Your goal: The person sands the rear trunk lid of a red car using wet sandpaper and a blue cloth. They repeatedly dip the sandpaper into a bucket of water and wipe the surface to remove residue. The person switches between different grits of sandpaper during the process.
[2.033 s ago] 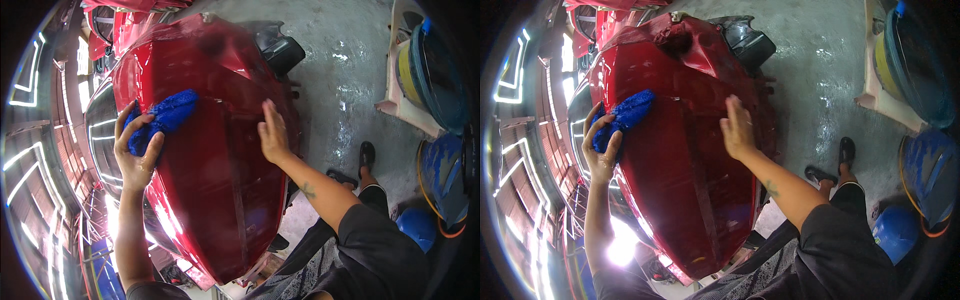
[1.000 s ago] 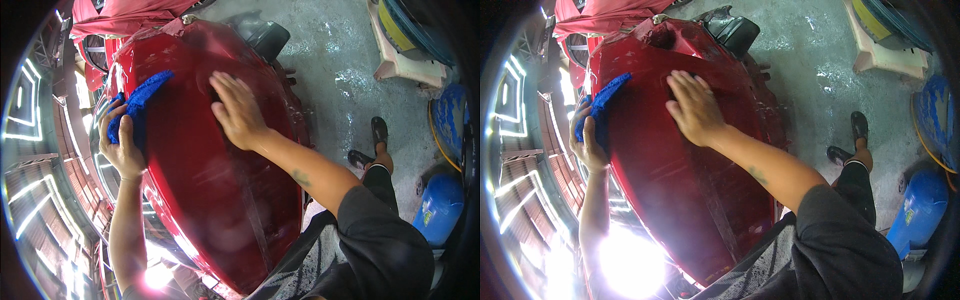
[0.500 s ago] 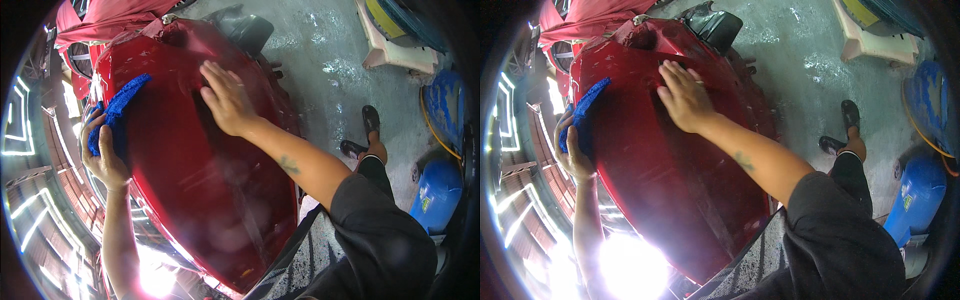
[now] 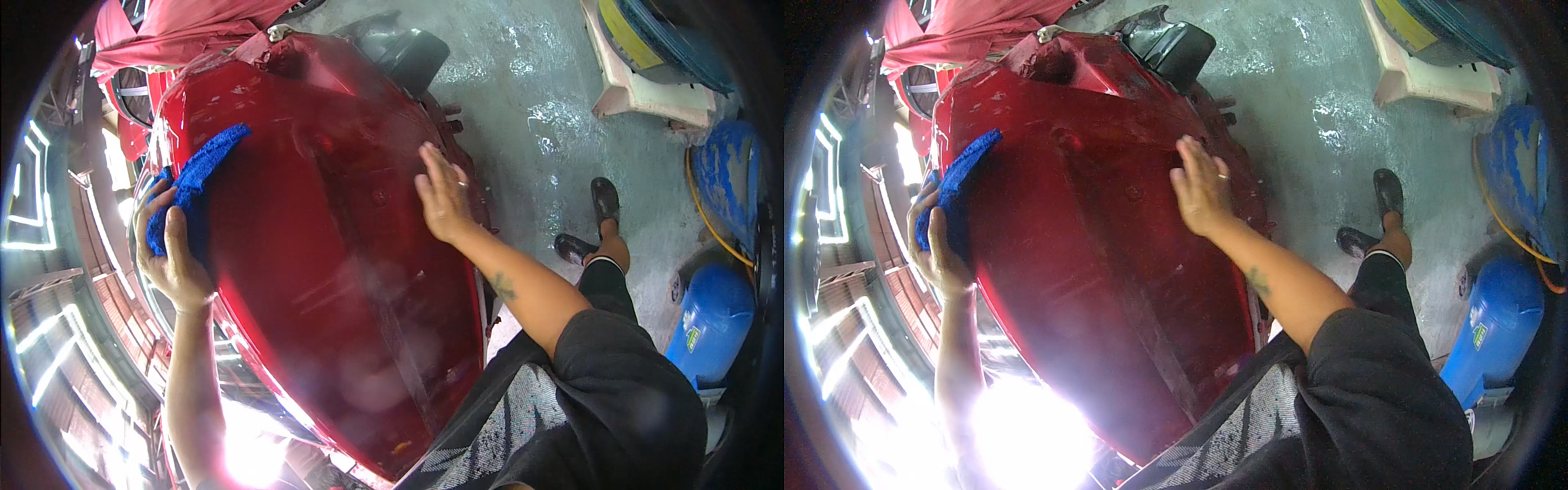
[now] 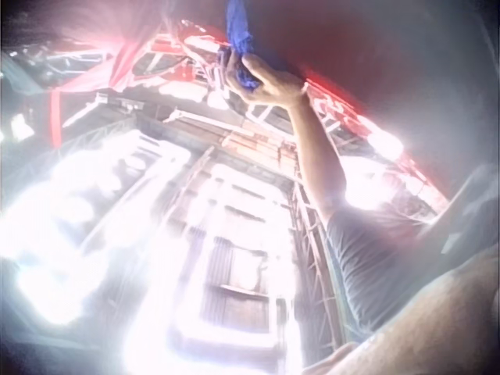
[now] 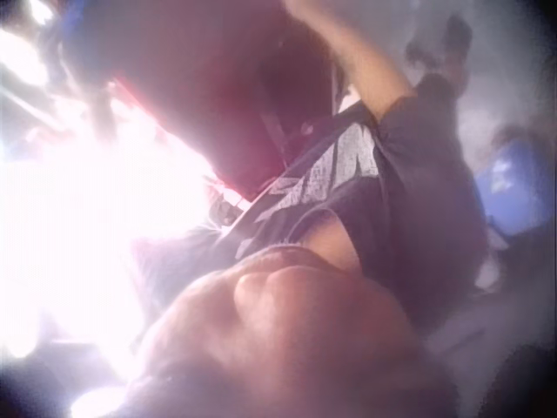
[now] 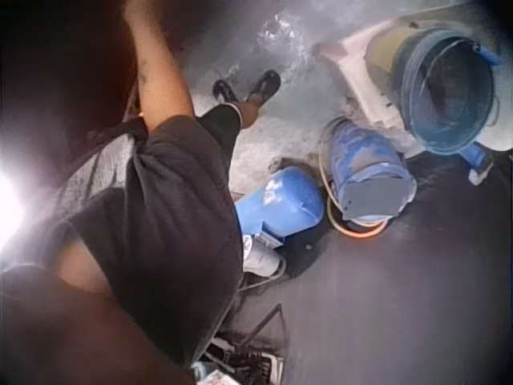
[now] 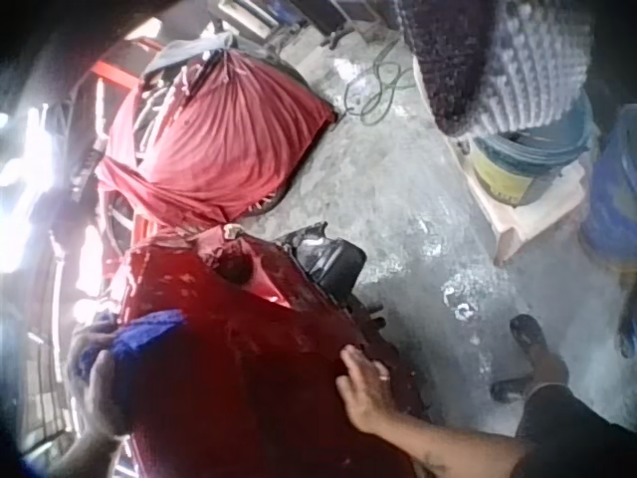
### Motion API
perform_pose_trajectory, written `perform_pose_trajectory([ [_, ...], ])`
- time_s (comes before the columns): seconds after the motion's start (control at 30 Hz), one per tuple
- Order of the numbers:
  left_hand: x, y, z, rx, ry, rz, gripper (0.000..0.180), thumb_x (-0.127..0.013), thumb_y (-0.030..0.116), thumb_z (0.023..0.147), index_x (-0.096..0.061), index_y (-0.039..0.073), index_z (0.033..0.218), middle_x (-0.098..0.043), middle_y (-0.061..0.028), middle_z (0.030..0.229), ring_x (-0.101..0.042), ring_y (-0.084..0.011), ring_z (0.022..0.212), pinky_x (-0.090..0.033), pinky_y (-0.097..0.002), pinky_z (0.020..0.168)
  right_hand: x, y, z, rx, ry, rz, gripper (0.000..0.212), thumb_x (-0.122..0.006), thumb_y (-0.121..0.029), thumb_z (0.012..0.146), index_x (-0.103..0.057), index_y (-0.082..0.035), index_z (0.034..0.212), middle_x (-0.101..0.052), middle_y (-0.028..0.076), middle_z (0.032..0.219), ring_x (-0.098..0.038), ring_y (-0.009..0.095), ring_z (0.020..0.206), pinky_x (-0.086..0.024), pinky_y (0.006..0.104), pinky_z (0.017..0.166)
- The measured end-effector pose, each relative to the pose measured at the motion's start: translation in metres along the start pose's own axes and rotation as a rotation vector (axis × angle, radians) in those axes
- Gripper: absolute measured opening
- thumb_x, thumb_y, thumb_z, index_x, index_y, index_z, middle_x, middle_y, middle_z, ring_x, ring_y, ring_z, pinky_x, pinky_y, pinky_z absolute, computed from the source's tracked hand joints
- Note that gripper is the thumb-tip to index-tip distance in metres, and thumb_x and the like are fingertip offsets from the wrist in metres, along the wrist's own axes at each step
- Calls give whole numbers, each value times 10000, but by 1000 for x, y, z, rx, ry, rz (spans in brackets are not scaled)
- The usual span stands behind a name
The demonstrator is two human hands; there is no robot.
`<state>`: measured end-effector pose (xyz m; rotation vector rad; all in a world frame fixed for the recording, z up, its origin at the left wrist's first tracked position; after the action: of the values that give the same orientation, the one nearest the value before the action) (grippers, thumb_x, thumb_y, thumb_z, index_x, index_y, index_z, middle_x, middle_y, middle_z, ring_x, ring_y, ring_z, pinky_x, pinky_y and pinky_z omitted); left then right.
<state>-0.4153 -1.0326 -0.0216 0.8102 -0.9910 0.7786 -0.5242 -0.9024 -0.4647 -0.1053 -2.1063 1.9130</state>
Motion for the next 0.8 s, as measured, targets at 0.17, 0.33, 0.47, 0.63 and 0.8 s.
perform_pose_trajectory([
  [0.17,10,3,-5,20,-4,35,358,-694,290,1069,-791,-29,1199,-746,-222,1357,-662,-345,1328,-409,-487,1234,26,20,-28,36,-68,44,577,-384,-341,1227,-417,-32,1713,-450,213,1760,-371,390,1661,-246,581,1330],
  [0.33,3,-1,-1,2,-8,-1,349,-695,279,1069,-791,-30,1201,-746,-223,1362,-661,-345,1331,-411,-491,1235,1,-8,-6,18,108,155,562,-417,-302,1229,-409,-15,1713,-455,230,1751,-412,402,1636,-286,559,1316],
  [0.47,8,-4,-9,21,-16,-12,340,-694,259,1065,-791,-35,1207,-743,-223,1374,-655,-343,1348,-397,-492,1251,1,-16,13,101,98,162,578,-417,-288,1225,-369,-19,1734,-386,225,1798,-357,380,1675,-250,578,1325],
  [0.63,6,-1,-2,37,-7,-25,336,-701,255,1063,-792,-35,1206,-745,-215,1374,-648,-338,1365,-385,-487,1260,-4,9,-28,88,1,99,605,-428,-268,1213,-311,-47,1764,-331,201,1831,-307,356,1701,-223,588,1332],
  [0.8,9,-4,-4,24,5,-6,338,-704,260,1065,-795,-37,1197,-754,-203,1364,-647,-334,1371,-391,-483,1256,1,11,-24,89,-67,101,618,-457,-265,1199,-308,-45,1758,-359,217,1812,-318,372,1694,-234,586,1328],
])
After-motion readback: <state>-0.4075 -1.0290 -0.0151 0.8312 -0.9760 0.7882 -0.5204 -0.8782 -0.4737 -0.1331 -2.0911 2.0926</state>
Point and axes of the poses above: each hand's wrist, its own z-axis towards the middle knuckle, its own x-axis out of the back of the hand, y = z × x, the point moved 7 cm from there along z, towards the middle knuckle
